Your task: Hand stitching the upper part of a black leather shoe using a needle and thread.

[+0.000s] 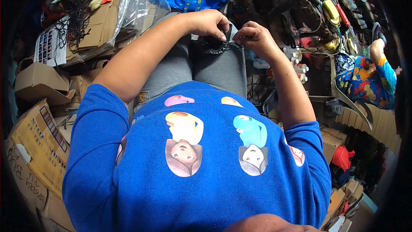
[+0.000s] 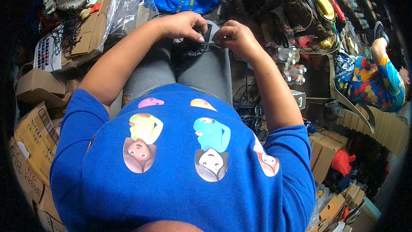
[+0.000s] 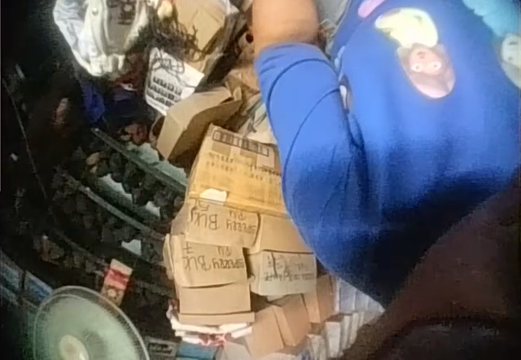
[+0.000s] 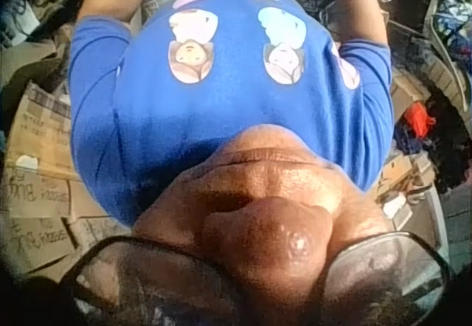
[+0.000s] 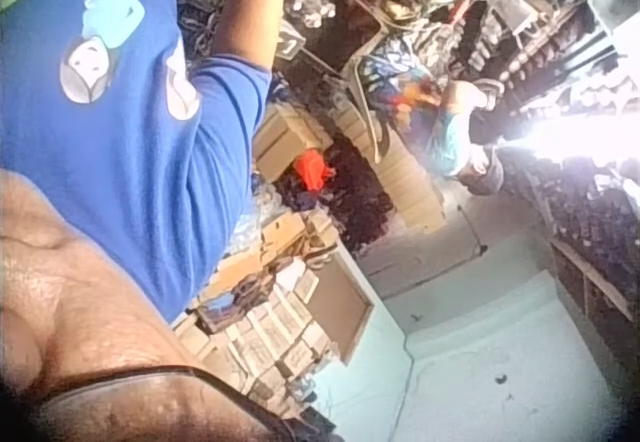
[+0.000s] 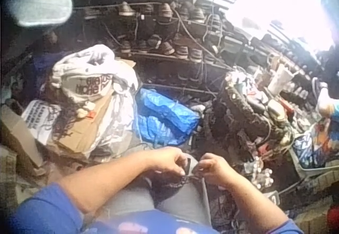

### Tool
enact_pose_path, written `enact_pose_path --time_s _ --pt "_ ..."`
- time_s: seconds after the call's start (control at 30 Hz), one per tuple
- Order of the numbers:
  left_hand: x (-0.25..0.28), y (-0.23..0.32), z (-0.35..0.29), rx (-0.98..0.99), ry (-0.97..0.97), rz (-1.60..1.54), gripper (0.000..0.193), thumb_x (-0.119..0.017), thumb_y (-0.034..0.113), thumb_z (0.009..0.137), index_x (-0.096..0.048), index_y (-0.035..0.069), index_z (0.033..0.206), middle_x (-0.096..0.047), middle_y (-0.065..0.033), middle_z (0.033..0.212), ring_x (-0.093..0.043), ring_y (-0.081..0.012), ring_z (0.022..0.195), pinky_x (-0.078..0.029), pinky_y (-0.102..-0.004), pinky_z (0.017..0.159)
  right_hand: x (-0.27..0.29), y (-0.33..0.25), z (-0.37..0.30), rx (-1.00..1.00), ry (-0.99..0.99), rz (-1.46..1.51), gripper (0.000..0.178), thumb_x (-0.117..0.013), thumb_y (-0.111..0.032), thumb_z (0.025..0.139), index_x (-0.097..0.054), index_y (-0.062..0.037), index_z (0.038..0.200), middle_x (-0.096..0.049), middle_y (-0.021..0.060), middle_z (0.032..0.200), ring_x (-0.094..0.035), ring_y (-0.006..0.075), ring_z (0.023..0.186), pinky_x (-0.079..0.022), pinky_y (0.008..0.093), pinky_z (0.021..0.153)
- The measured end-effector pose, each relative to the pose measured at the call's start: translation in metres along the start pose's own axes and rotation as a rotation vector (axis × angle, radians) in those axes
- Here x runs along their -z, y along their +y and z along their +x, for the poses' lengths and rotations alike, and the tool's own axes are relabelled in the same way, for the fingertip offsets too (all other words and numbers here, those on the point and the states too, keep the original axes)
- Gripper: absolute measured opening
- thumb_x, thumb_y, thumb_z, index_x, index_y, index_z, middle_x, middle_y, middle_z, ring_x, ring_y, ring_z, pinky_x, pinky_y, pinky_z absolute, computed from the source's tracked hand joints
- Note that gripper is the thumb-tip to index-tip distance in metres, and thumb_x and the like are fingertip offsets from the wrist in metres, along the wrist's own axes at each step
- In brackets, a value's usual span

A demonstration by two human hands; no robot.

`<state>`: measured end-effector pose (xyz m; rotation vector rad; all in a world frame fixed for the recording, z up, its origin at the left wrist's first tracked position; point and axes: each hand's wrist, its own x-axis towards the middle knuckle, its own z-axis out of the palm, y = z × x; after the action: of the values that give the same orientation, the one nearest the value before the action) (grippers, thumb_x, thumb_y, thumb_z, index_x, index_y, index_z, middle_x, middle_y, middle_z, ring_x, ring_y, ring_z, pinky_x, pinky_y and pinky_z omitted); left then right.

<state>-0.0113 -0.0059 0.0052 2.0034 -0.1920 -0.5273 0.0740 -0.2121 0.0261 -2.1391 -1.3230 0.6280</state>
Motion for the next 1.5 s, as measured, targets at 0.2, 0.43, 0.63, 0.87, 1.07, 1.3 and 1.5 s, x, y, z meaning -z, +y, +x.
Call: enact_pose_path --time_s 0.2,0.43,0.63,0.87,1.07,1.3,1.5 --pt "-0.001 -0.009 0.002 0.008 -0.029 -0.16 0.034 -0.069 0.02 0.075 -0.062 -0.001 0.101 -0.064 -0.0062 0.093 -0.056 -0.0132 0.088 -0.043 -0.028 0.081 -0.023 0.012 -0.009 -0.01 0.088 0.196 0.013 -0.067 0.002 0.071 -0.067 -0.0057 0.082 -0.056 -0.0002 0.081 -0.054 0.0087 0.076 -0.045 0.0237 0.067" --pt "0.0 -0.012 0.002 0.015 -0.171 -0.252 0.041 -0.065 0.016 0.078 -0.059 0.0 0.115 -0.064 -0.0092 0.105 -0.056 -0.015 0.098 -0.04 -0.0272 0.09 -0.039 0.001 -0.03 -0.024 0.22 0.193 0.03 -0.067 0.001 0.068 -0.07 -0.0146 0.093 -0.055 0.0032 0.076 -0.057 0.0135 0.071 -0.046 0.0262 0.065" --pt "0.001 -0.001 0.004 0.062 -0.211 -0.173 0.041 -0.061 0.012 0.079 -0.057 0.0 0.118 -0.063 -0.0095 0.108 -0.056 -0.0152 0.1 -0.039 -0.0269 0.091 -0.031 -0.019 -0.035 0.001 0.238 -0.017 0.03 -0.064 0.001 0.069 -0.071 -0.0185 0.091 -0.056 0.0074 0.077 -0.058 0.0224 0.07 -0.046 0.0324 0.063" --pt "0.004 -0.007 0.012 -0.065 -0.255 -0.03 0.034 -0.06 0.001 0.075 -0.061 -0.001 0.109 -0.065 -0.0073 0.1 -0.057 -0.0141 0.096 -0.042 -0.0267 0.087 -0.01 -0.054 -0.015 0.203 -0.001 -0.597 0.023 -0.053 -0.006 0.074 -0.07 -0.0143 0.088 -0.055 0.01 0.082 -0.055 0.0274 0.084 -0.039 0.0367 0.077" --pt "-0.001 0.004 0.016 0.103 -0.148 -0.022 0.028 -0.062 0.0 0.073 -0.064 0.005 0.1 -0.066 -0.0064 0.095 -0.061 -0.016 0.083 -0.049 -0.0304 0.074 -0.03 -0.025 -0.009 -0.023 0.125 -0.213 0.013 -0.064 -0.007 0.073 -0.07 -0.0105 0.083 -0.055 0.0115 0.071 -0.058 0.0263 0.069 -0.048 0.0341 0.066" --pt "-0.011 -0.011 -0.049 -0.105 0.515 0.33 0.034 -0.069 0.011 0.071 -0.061 0.005 0.104 -0.063 -0.0142 0.093 -0.06 -0.0282 0.09 -0.047 -0.0353 0.079 -0.028 0.017 -0.028 -0.297 0.085 0.658 0.026 -0.06 -0.026 0.086 -0.062 -0.0031 0.098 -0.056 0.0024 0.091 -0.051 0.0118 0.083 -0.042 0.0252 0.074" --pt "0.022 -0.03 -0.091 0.094 0.643 0.363 0.022 -0.06 0.018 0.083 -0.063 0.005 0.101 -0.063 -0.012 0.094 -0.06 -0.0214 0.086 -0.046 -0.0315 0.077 -0.049 0.038 -0.017 -0.026 0.377 0.119 0.024 -0.067 -0.026 0.08 -0.061 -0.0034 0.086 -0.056 0.0088 0.089 -0.054 0.0208 0.088 -0.044 0.0327 0.076"
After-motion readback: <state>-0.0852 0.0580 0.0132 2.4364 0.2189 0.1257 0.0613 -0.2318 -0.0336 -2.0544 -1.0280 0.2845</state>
